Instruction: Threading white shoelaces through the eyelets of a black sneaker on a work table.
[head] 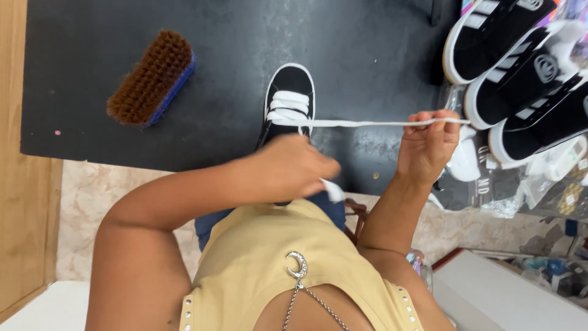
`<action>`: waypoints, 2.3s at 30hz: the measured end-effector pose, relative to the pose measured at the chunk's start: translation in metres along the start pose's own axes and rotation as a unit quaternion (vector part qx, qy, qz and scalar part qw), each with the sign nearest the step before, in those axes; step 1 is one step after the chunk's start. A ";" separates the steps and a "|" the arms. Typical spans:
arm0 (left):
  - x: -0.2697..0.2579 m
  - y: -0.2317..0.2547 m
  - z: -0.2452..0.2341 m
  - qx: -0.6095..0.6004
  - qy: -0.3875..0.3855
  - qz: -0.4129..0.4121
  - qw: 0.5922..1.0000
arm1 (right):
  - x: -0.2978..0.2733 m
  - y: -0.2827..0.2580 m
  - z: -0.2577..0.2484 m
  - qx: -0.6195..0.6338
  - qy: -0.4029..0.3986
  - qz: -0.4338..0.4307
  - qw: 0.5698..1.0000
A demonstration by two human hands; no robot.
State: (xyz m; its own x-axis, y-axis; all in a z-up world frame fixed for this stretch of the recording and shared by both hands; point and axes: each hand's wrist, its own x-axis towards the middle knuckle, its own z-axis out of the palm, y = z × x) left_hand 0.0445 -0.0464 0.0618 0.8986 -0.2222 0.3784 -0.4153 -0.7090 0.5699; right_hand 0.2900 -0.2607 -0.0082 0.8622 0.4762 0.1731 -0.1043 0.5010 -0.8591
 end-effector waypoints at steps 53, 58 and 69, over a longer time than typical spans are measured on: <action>-0.033 -0.037 0.030 0.161 0.081 -0.275 0.944 | -0.029 0.017 0.132 -0.565 -0.352 -0.111 0.738; -0.030 -0.036 0.031 0.171 0.108 -0.277 0.940 | -0.035 0.029 0.126 -0.469 -0.314 -0.029 0.825; -0.026 -0.041 0.033 0.202 0.124 -0.241 0.941 | 0.001 0.053 0.106 -0.344 -0.363 0.220 0.837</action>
State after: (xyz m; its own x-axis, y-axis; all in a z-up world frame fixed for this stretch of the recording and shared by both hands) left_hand 0.0429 -0.0335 0.0042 0.8875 0.3181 0.3334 0.1657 -0.8954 0.4132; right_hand 0.2326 -0.1568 -0.0029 0.2597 0.9446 -0.2005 0.1932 -0.2543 -0.9476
